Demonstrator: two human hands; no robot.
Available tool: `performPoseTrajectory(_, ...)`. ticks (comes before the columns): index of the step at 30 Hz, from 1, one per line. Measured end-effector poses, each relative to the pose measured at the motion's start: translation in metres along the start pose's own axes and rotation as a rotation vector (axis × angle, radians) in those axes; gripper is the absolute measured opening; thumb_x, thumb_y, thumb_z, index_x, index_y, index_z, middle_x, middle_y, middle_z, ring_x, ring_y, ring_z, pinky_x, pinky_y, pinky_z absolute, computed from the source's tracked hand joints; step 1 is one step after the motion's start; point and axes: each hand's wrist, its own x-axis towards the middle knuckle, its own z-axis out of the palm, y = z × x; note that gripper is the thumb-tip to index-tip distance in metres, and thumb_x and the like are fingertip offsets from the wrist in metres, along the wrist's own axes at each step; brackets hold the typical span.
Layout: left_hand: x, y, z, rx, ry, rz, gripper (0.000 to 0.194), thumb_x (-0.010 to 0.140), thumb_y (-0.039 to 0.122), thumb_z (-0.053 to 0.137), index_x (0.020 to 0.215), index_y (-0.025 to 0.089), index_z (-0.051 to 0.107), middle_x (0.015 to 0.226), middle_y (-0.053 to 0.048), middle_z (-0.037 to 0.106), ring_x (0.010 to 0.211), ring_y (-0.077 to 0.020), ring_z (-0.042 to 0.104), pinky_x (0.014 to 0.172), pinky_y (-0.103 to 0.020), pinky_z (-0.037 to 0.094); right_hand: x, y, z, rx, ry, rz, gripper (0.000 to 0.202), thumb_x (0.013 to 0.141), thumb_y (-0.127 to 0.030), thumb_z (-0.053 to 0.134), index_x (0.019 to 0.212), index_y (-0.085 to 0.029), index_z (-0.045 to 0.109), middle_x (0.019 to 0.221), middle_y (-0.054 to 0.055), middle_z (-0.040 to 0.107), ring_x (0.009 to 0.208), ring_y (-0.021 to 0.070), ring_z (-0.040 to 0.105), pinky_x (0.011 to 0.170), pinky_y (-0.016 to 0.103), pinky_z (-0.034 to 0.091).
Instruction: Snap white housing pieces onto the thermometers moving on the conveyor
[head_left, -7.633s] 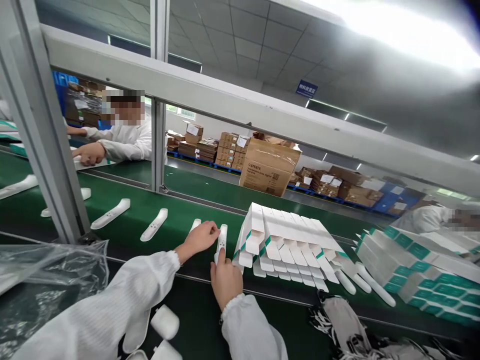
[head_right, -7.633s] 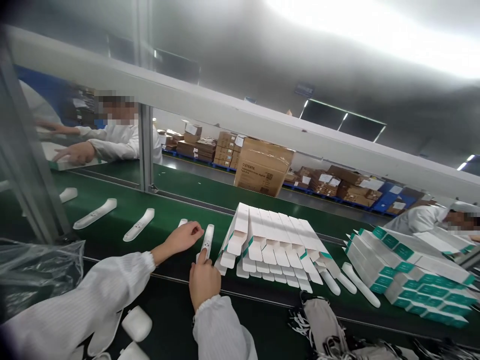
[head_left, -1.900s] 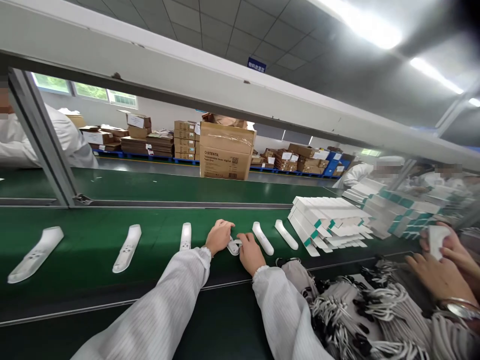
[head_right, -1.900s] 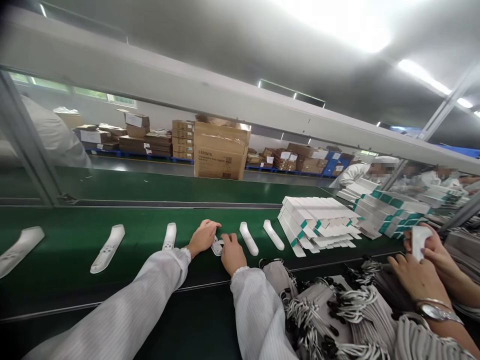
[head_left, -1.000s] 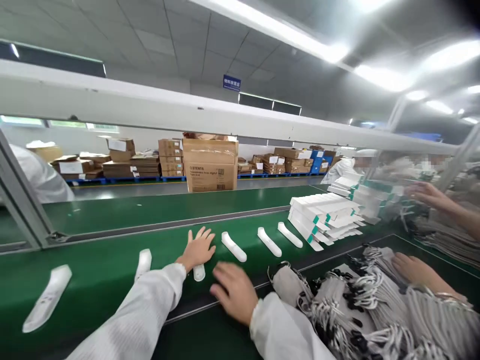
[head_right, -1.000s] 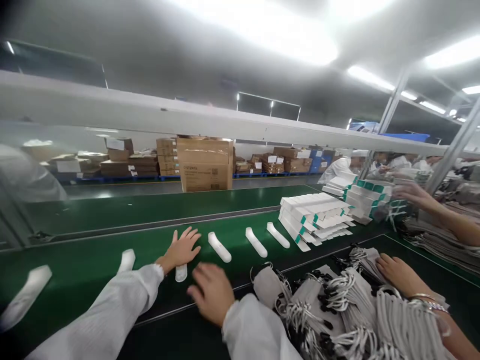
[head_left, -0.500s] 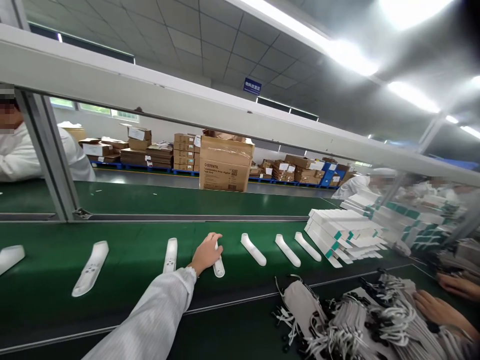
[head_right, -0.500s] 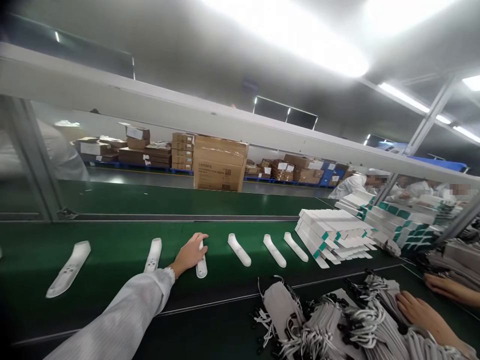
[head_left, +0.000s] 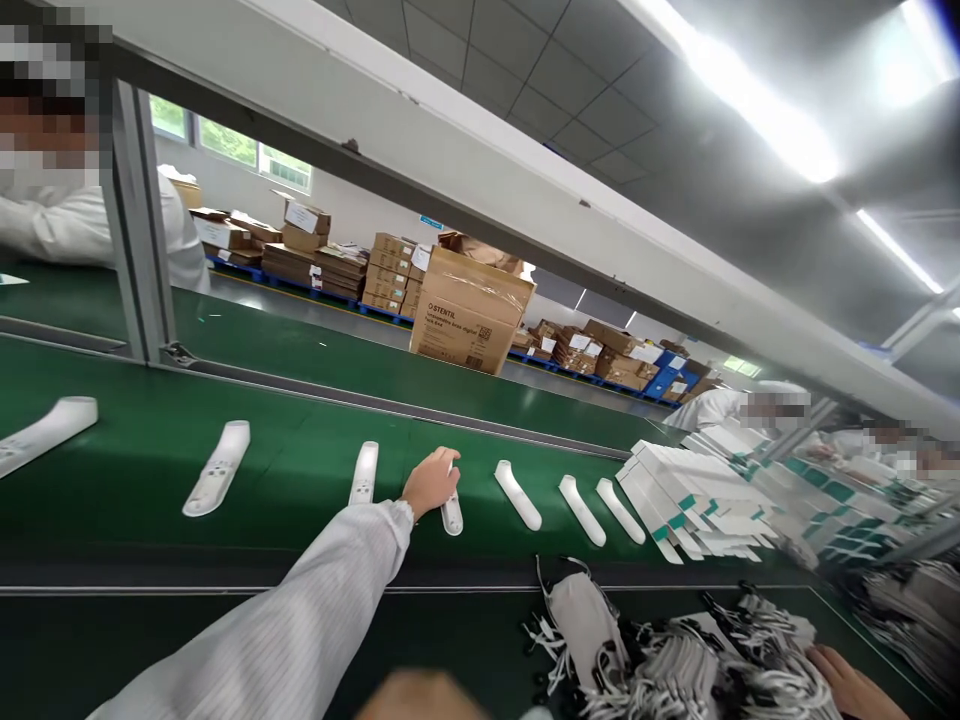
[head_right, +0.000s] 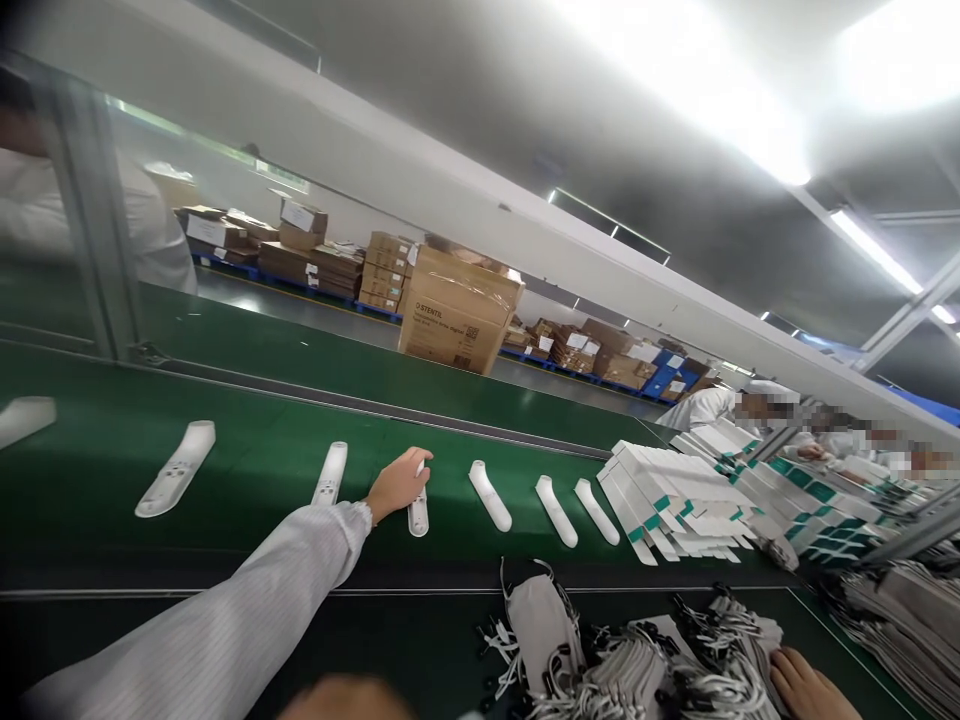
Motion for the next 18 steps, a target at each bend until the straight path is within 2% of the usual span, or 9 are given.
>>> performPoseTrajectory(3, 0.003, 0.005, 0.007, 0.010, 0.020, 0.013, 0.034, 0.095, 0.024, 0.035, 0.120, 0.023, 0.059, 0.129, -0.004, 0.059, 0.114, -0.0190, 0.057, 0.097, -0.030, 0.045, 0.030, 0.037, -0.016, -0.044, 0.330, 0.222, 0.046, 0.093, -0.017, 0.035, 0.128, -0.031, 0.061, 0.107, 0.004, 0.070, 0.101, 0.0193, 0.067, 0.091, 0.036, 0.052)
performPoseTrajectory(5, 0.005, 0.007, 0.011, 0.016, 0.033, 0.022, 0.034, 0.096, 0.024, 0.033, 0.119, 0.022, 0.059, 0.128, -0.005, 0.059, 0.114, -0.0188, 0.057, 0.097, -0.030, 0.044, 0.045, 0.069, -0.031, -0.136, 0.566, 0.367, 0.049, 0.092, -0.012, 0.031, 0.129, -0.025, 0.062, 0.109, 0.009, 0.067, 0.100, 0.0192, 0.065, 0.090, 0.033, 0.052)
performPoseTrajectory(6, 0.006, 0.008, 0.014, 0.015, 0.038, 0.027, 0.034, 0.097, 0.024, 0.032, 0.119, 0.021, 0.059, 0.127, -0.006, 0.060, 0.114, -0.0188, 0.057, 0.096, -0.030, 0.045, 0.050, 0.085, -0.036, -0.202, 0.618, 0.415, 0.050, 0.092, -0.010, 0.031, 0.129, -0.022, 0.062, 0.110, 0.010, 0.064, 0.098, 0.0192, 0.065, 0.088, 0.032, 0.053)
performPoseTrajectory(7, 0.007, 0.009, 0.016, 0.013, 0.040, 0.032, 0.035, 0.098, 0.025, 0.031, 0.118, 0.021, 0.059, 0.127, -0.006, 0.060, 0.113, -0.0188, 0.057, 0.095, -0.030, 0.045, 0.052, 0.100, -0.039, -0.277, 0.622, 0.442, 0.051, 0.091, -0.009, 0.030, 0.130, -0.021, 0.062, 0.113, 0.012, 0.062, 0.096, 0.0194, 0.065, 0.085, 0.031, 0.054)
performPoseTrajectory(9, 0.009, 0.011, 0.019, 0.005, 0.042, 0.046, 0.035, 0.100, 0.027, 0.029, 0.117, 0.021, 0.059, 0.125, -0.006, 0.060, 0.112, -0.0185, 0.058, 0.094, -0.030, 0.045, 0.051, 0.121, -0.037, -0.430, 0.529, 0.447, 0.055, 0.088, -0.004, 0.030, 0.130, -0.020, 0.062, 0.122, 0.014, 0.057, 0.097, 0.0203, 0.066, 0.083, 0.032, 0.055)
performPoseTrajectory(11, 0.010, 0.014, 0.022, -0.006, 0.039, 0.060, 0.035, 0.100, 0.027, 0.028, 0.116, 0.022, 0.059, 0.124, -0.005, 0.061, 0.112, -0.0180, 0.058, 0.094, -0.030, 0.045, 0.044, 0.130, -0.029, -0.547, 0.424, 0.425, 0.056, 0.087, -0.002, 0.032, 0.131, -0.021, 0.061, 0.131, 0.015, 0.053, 0.105, 0.0219, 0.064, 0.087, 0.034, 0.055)
performPoseTrajectory(16, 0.014, 0.023, 0.033, -0.011, 0.044, 0.046, 0.034, 0.100, 0.028, 0.030, 0.116, 0.024, 0.059, 0.125, -0.003, 0.060, 0.111, -0.0173, 0.058, 0.094, -0.030, 0.044, 0.021, 0.123, -0.017, -0.604, 0.248, 0.340, 0.050, 0.092, -0.011, 0.042, 0.140, -0.017, 0.052, 0.137, 0.014, 0.055, 0.121, 0.0249, 0.056, 0.101, 0.035, 0.050)
performPoseTrajectory(18, 0.016, 0.027, 0.038, -0.016, 0.042, 0.048, 0.033, 0.100, 0.028, 0.030, 0.116, 0.025, 0.059, 0.126, -0.003, 0.060, 0.112, -0.0172, 0.058, 0.094, -0.030, 0.044, 0.016, 0.121, -0.019, -0.608, 0.202, 0.383, 0.047, 0.095, -0.015, 0.043, 0.141, -0.016, 0.052, 0.138, 0.014, 0.056, 0.123, 0.0256, 0.056, 0.101, 0.035, 0.049)
